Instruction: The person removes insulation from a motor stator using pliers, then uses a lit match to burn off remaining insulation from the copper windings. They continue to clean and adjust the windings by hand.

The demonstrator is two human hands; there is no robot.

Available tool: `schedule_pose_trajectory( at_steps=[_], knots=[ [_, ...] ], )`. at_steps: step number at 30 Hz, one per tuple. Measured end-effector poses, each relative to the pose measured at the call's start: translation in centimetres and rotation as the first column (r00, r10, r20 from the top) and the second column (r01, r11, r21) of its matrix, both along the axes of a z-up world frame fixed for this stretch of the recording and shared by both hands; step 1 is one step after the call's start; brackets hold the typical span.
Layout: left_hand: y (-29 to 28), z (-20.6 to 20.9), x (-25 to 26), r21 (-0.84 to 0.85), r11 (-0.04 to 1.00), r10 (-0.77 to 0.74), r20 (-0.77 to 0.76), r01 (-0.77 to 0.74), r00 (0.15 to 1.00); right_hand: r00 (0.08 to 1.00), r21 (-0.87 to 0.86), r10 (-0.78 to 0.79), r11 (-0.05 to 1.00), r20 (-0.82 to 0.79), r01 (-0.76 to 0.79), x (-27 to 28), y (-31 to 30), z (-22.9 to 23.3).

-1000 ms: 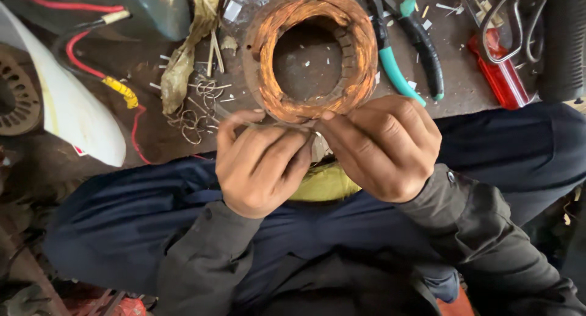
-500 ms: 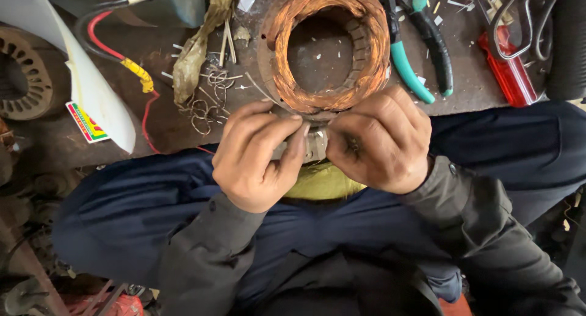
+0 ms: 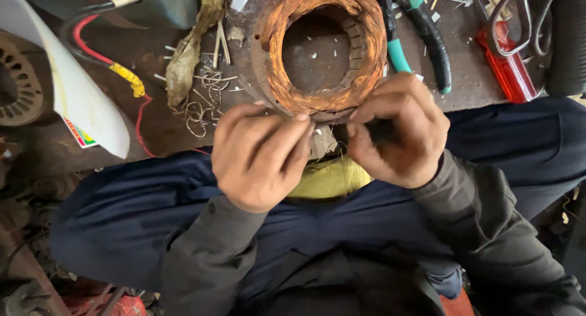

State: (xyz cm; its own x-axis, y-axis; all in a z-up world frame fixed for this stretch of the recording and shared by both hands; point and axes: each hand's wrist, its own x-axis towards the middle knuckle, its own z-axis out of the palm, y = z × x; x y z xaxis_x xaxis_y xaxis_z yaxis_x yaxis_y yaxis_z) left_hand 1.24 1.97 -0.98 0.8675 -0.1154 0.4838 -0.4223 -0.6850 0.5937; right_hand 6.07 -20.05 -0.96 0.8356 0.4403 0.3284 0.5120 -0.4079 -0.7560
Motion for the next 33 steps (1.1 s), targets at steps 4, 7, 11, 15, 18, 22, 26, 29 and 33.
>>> schedule_pose_trajectory(
  at_steps=[4,7,11,15,18,22,26,29,33],
  knots=[
    [0.1,-0.1,0.4,0.162,0.985,-0.072,0.034,0.065,0.997,0.983,-0.100,0.097,0.992,0.157,-0.082,-0.5,-0.1,-0.5],
    [0.3,-0.2,0.4,0.207,0.976,-0.082,0.050,0.070,0.995,0.967,-0.143,0.136,0.984,0.216,-0.107,-0.8,-0.2,-0.6],
    [0.8,0.1,0.3,0.236,0.968,-0.103,0.041,0.091,0.994,0.986,-0.081,0.082,0.994,0.145,-0.071,-0.8,-1.1,-0.2],
    [1.1,0.1,0.1,0.210,0.972,-0.110,0.024,0.102,0.994,0.999,-0.064,-0.013,0.998,0.035,0.015,-1.0,-1.4,0.0],
    [1.5,0.1,-0.3,0.197,0.977,-0.084,0.025,0.077,0.996,0.998,-0.067,-0.061,0.996,0.003,0.061,-1.4,-1.4,0.0],
    [2.3,0.2,-0.5,0.329,0.942,-0.082,0.061,0.057,0.995,0.998,-0.071,-0.064,0.995,0.025,0.066,-1.4,-1.4,-0.1],
    [2.7,0.2,-0.5,0.401,0.915,-0.079,0.072,0.044,0.994,0.998,-0.062,-0.056,0.996,0.026,0.057,-1.4,-1.3,-0.1],
    [2.7,0.1,-0.2,0.397,0.917,-0.057,0.092,0.016,0.994,0.998,-0.068,-0.053,0.996,0.021,0.054,-1.4,-1.3,-0.1],
    [2.6,0.0,0.4,0.322,0.946,-0.046,0.071,0.021,0.996,0.999,-0.064,-0.043,0.997,0.015,0.044,-1.5,-1.3,-0.3]
  ],
)
